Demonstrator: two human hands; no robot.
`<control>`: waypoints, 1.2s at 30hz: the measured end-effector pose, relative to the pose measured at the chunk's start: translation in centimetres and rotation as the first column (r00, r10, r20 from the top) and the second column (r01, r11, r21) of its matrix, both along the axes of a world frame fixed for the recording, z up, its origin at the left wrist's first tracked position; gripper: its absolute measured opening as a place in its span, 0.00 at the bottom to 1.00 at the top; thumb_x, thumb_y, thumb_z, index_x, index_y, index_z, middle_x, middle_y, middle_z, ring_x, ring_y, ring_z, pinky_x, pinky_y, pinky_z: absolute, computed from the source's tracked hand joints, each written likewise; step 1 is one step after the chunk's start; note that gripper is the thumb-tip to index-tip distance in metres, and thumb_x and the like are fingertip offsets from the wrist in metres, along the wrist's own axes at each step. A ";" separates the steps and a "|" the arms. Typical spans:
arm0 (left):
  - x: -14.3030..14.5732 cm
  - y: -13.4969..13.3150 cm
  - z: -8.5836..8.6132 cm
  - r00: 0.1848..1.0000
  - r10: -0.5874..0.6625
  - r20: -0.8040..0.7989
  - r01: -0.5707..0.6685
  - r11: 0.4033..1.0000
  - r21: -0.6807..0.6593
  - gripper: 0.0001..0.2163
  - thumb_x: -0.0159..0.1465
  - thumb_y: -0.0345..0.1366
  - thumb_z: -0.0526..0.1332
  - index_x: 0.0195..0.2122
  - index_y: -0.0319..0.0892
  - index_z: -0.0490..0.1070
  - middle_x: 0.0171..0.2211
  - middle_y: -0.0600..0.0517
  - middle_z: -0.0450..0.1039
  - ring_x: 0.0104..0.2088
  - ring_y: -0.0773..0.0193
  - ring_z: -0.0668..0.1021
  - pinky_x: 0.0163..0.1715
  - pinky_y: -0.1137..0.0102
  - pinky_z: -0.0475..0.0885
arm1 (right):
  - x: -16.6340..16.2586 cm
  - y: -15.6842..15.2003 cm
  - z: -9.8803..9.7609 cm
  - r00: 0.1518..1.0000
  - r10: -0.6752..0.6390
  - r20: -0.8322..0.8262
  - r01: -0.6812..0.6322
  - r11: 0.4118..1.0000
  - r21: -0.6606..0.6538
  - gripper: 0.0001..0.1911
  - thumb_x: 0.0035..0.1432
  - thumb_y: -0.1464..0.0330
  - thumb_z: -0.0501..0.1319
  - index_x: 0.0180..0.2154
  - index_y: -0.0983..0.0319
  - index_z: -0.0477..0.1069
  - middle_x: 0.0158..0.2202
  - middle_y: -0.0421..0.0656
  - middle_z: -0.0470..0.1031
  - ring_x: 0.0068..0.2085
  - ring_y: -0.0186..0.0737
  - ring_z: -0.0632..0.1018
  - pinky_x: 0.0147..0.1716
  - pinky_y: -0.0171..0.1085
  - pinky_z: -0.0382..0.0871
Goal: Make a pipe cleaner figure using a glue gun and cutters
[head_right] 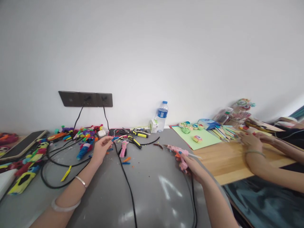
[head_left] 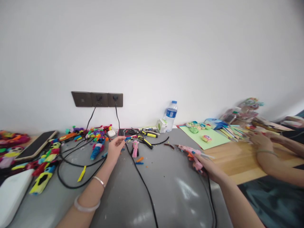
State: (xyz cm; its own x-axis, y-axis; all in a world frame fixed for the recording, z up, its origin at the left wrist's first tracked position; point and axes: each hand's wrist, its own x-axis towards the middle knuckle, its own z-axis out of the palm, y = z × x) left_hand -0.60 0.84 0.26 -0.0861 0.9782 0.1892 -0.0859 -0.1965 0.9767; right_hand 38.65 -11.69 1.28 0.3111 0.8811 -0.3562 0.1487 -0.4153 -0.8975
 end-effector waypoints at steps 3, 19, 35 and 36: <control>0.0 -0.1 0.2 1.000 -0.006 0.022 0.006 1.000 -0.002 0.11 0.49 0.38 0.67 0.32 0.39 0.77 0.25 0.53 0.74 0.23 0.68 0.73 0.24 0.74 0.69 | 0.4 0.6 0.6 0.935 0.060 0.348 -0.028 0.995 -0.098 0.26 0.61 0.48 0.50 0.22 0.61 0.65 0.15 0.43 0.69 0.17 0.36 0.68 0.20 0.34 0.59; -0.4 0.2 0.1 0.999 -0.016 0.037 0.017 1.000 -0.014 0.12 0.50 0.39 0.68 0.33 0.39 0.78 0.21 0.54 0.73 0.21 0.68 0.72 0.22 0.75 0.66 | -15.0 12.3 2.2 0.456 0.183 0.871 -0.582 0.802 0.136 0.23 0.59 0.62 0.58 0.53 0.65 0.67 0.54 0.55 0.70 0.56 0.51 0.70 0.53 0.45 0.63; 0.0 0.2 0.5 0.996 -0.061 0.072 0.062 0.998 -0.012 0.11 0.50 0.38 0.67 0.33 0.40 0.75 0.25 0.54 0.74 0.24 0.65 0.77 0.29 0.70 0.72 | -16.2 15.9 0.5 0.178 0.177 0.968 -0.512 0.857 -0.063 0.36 0.47 0.49 0.66 0.52 0.65 0.69 0.53 0.57 0.67 0.55 0.60 0.66 0.54 0.51 0.57; 0.0 0.2 0.5 0.995 -0.063 0.072 0.065 0.998 -0.020 0.11 0.50 0.38 0.68 0.33 0.40 0.75 0.25 0.54 0.75 0.25 0.65 0.77 0.29 0.70 0.73 | -16.3 16.0 0.6 0.168 0.179 0.969 -0.513 0.856 -0.069 0.36 0.47 0.49 0.66 0.51 0.66 0.70 0.52 0.58 0.67 0.54 0.60 0.66 0.53 0.50 0.58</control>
